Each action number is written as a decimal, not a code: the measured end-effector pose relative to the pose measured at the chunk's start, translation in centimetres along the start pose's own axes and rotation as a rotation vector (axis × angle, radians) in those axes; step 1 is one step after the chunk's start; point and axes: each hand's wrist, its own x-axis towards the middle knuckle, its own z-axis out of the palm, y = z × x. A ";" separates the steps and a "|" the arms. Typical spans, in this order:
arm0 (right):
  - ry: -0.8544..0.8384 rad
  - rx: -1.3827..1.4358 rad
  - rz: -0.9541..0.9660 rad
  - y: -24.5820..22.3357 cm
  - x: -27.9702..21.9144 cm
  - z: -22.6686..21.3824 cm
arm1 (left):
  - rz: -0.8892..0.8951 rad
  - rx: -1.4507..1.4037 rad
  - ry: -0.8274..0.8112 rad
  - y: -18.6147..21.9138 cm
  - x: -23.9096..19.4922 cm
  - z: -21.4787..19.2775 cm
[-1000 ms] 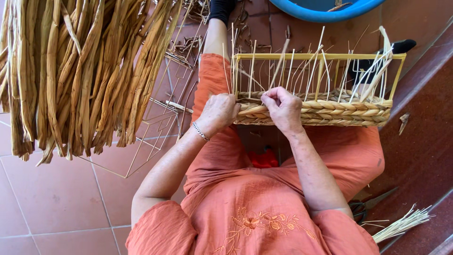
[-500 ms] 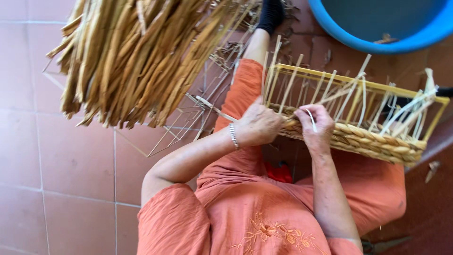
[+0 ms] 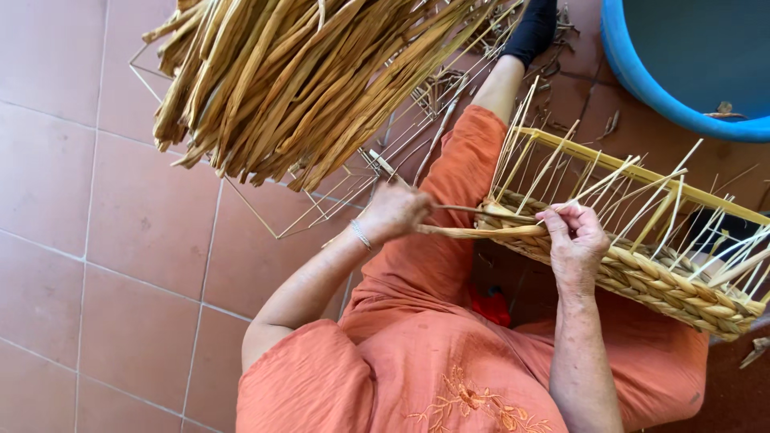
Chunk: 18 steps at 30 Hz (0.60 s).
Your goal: The person weaves a rectangular basket by hand, interlacing dried plant strips through a vertical frame. They occasionally use scissors to trim excess material and continue weaving around the basket's sides.
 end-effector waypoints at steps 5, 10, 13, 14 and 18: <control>-0.017 -0.044 -0.003 -0.9 -0.2 -0.5 | -0.043 0.033 0.611 -5.5 -2.1 -3.5; 0.012 0.014 0.035 -1.4 -0.4 -0.5 | -0.327 0.252 0.640 -10.0 -2.6 -5.7; 0.017 0.060 -0.001 -1.5 -0.9 -0.6 | -0.270 0.240 0.655 -10.9 -3.3 -5.9; 0.044 0.035 -0.026 -1.7 -0.8 -0.7 | -0.261 0.217 0.670 -11.1 -3.5 -6.3; 0.196 -0.249 -0.174 -3.3 -1.7 -0.3 | -0.351 -0.268 0.624 -10.4 -4.5 -7.8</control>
